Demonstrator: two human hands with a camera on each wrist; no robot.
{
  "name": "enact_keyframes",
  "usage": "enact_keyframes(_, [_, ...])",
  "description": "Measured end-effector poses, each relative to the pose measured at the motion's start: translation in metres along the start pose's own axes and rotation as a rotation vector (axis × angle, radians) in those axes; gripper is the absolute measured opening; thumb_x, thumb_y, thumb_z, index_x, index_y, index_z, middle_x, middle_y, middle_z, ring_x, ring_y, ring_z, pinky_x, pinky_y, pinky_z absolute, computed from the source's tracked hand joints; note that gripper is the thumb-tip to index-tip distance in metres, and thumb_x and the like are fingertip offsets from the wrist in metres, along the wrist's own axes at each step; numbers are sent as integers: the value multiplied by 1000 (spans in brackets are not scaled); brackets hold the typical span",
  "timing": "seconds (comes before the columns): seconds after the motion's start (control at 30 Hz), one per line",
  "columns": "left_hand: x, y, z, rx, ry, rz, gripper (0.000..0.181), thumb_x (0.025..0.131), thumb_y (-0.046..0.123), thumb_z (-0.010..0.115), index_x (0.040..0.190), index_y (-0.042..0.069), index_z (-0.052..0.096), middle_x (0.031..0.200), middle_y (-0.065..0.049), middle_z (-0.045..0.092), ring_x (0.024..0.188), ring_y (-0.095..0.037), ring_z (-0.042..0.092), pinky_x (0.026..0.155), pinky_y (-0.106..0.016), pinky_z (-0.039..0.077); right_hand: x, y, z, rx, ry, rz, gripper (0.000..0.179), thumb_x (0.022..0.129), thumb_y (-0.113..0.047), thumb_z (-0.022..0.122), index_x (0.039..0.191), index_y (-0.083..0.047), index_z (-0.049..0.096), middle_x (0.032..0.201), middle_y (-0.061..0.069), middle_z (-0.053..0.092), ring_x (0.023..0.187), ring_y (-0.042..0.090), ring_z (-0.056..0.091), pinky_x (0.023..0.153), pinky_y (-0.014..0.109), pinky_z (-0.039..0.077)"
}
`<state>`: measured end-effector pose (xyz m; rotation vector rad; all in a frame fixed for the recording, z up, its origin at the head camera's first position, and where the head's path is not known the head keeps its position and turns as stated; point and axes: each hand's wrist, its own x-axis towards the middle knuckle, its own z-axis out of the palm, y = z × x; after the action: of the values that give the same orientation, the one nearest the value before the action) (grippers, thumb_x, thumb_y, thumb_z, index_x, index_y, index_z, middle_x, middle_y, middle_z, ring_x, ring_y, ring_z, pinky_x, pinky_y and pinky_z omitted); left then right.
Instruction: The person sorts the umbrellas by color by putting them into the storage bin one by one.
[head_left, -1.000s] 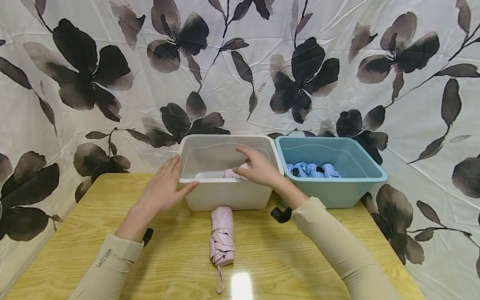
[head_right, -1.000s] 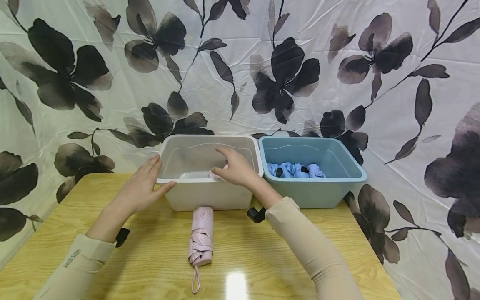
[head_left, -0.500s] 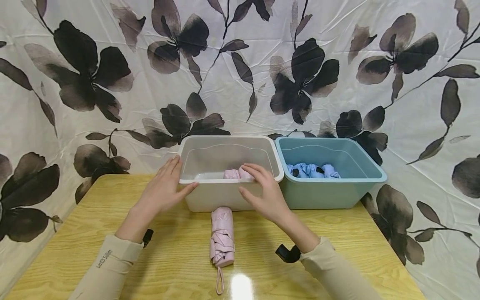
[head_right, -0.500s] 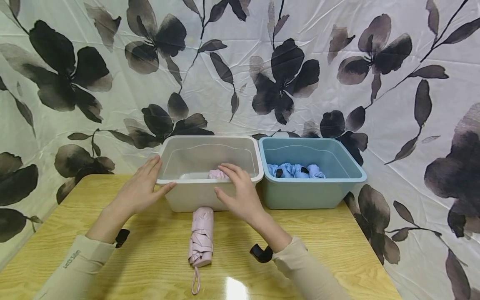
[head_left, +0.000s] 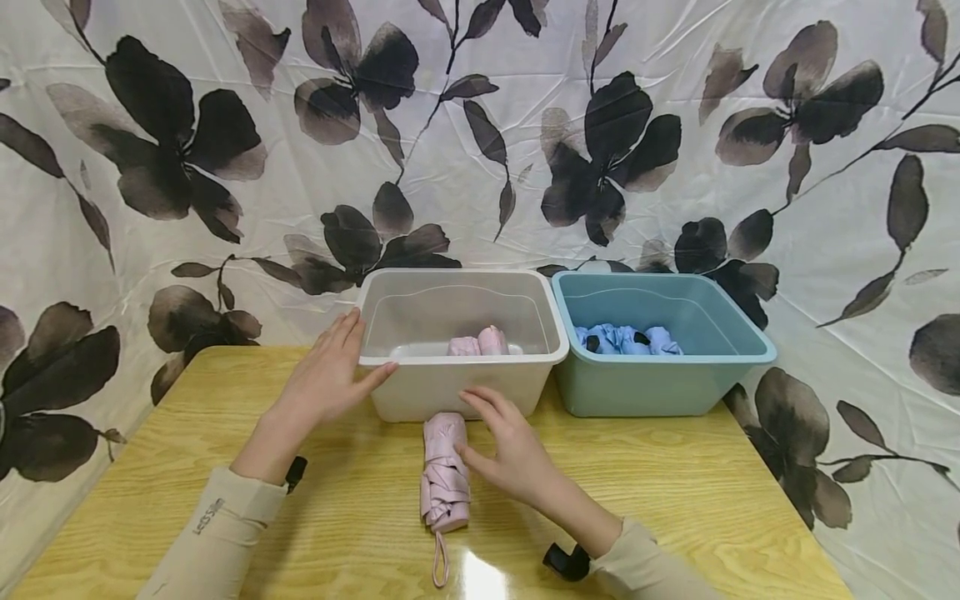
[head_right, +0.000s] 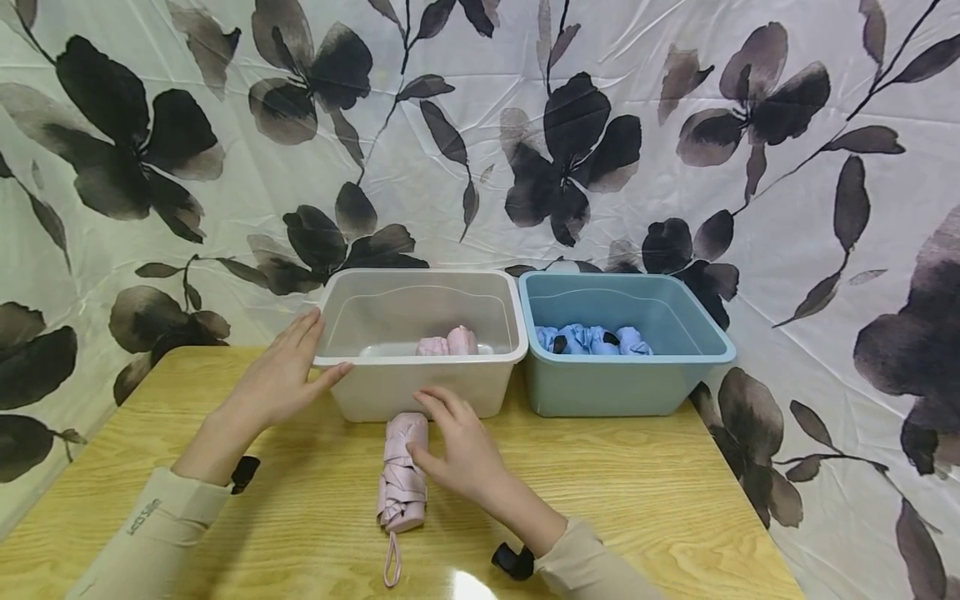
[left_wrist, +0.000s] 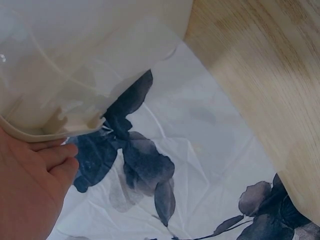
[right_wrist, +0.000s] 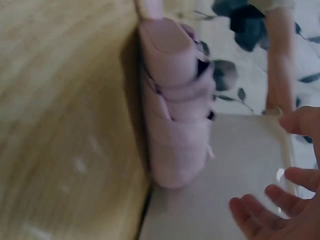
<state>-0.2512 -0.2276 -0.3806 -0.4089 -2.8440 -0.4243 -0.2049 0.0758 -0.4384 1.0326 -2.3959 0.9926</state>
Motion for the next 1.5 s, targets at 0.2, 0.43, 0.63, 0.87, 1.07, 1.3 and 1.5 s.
enact_keyframes(0.2, [0,2,-1,4,-6,2,100,103,65,48,159,-14,23,169,-31,15,157,-47,13,128,-59,16,0,-3,20,-74,-209,142,81,90,-36,82,156,-8,45,158,16,42,140,36,48,108,56,51])
enact_keyframes(0.43, [1,3,-3,9,-17,4,100,103,65,47,159,-14,21,169,-31,14,157,-47,13,127,-60,16,7,-8,39,-189,-329,249,90,86,-51,80,158,-12,43,161,15,38,135,37,51,91,57,59])
enact_keyframes(0.63, [1,4,-3,11,-19,4,100,103,65,47,159,-14,21,169,-31,14,157,-47,13,127,-60,16,12,-13,49,-267,-358,273,89,84,-53,82,155,-15,45,156,15,42,113,39,63,77,50,62])
enact_keyframes(0.87, [0,4,-3,11,-23,1,101,103,65,47,159,-14,20,169,-31,13,157,-48,13,127,-59,16,12,-14,57,-304,-380,272,92,81,-56,83,155,-16,47,155,15,42,99,36,68,68,44,62])
enact_keyframes(1.07, [0,5,-3,9,-20,1,100,103,65,47,160,-13,19,169,-31,12,157,-48,13,128,-59,16,13,-13,58,-251,-371,296,90,76,-41,85,155,-15,49,153,15,43,97,33,67,69,43,61])
enact_keyframes(1.3, [-1,5,-3,3,-12,6,99,103,64,48,159,-14,21,169,-31,15,156,-48,13,127,-60,17,10,-6,56,-92,-333,322,93,70,-28,86,155,-14,49,153,13,43,109,32,65,83,39,59])
enact_keyframes(1.5, [-2,5,-4,-5,-10,0,99,103,63,49,159,-14,21,169,-31,14,156,-48,13,127,-60,16,4,-2,54,10,-290,321,95,69,-23,86,156,-15,48,153,12,43,116,29,62,90,37,57])
